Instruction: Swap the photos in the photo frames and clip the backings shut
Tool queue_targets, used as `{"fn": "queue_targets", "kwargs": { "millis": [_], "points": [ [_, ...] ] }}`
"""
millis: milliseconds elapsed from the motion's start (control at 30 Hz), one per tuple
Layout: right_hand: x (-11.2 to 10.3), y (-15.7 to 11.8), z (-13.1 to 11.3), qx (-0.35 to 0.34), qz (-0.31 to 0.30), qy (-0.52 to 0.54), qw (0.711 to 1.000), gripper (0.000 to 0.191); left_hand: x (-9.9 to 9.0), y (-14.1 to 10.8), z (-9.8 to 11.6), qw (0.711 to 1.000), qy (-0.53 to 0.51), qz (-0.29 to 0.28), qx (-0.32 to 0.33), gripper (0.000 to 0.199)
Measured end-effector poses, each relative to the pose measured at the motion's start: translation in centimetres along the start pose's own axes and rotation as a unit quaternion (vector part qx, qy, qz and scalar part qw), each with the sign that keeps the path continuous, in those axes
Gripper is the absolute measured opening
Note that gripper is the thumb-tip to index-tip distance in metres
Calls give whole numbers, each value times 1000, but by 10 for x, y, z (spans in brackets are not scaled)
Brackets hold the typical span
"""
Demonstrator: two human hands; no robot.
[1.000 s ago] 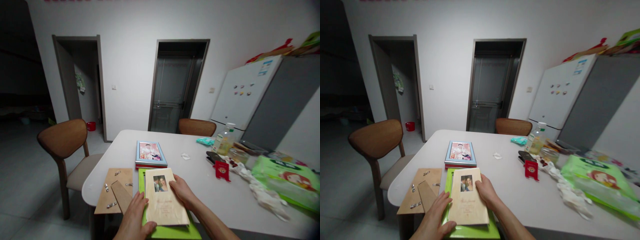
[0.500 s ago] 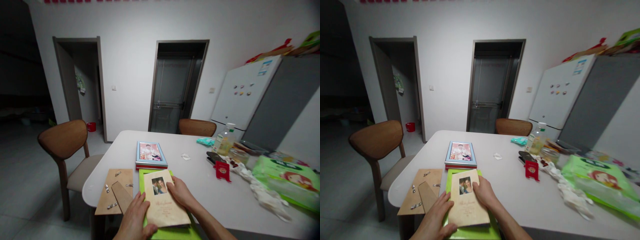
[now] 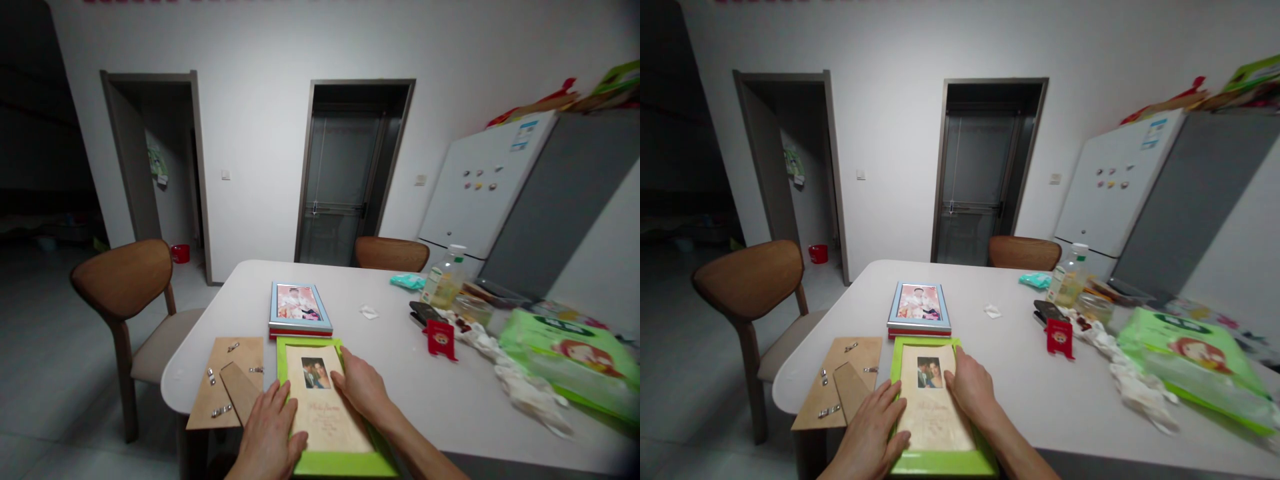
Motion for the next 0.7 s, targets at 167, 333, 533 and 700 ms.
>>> {"fn": "queue_targets", "kwargs": {
  "millis": [167, 333, 533, 700],
  "points": [
    [-5, 2, 4, 11, -5, 1, 1000, 42, 2, -10, -16, 1000, 15, 3, 15, 46],
    [-9, -12, -58, -108, 11, 94, 990, 35, -16, -28, -77, 994, 73, 74, -24, 55],
    [23, -39, -167, -265, -42, 96, 958, 42, -32, -34, -136, 979, 139, 116, -90, 51],
    [51, -39, -190, -267, -60, 105, 956, 33, -35, -30, -139, 982, 107, 129, -91, 47]
  ]
}}
Point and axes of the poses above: each hand's wrist, its own y-axis towards the middle knuckle, its own x-axis out of the palm, z = x × y, the point moved 9 cm from there along y, towards the middle knuckle, and after that the axes turned 2 degrees about y, right-handed, at the moved point
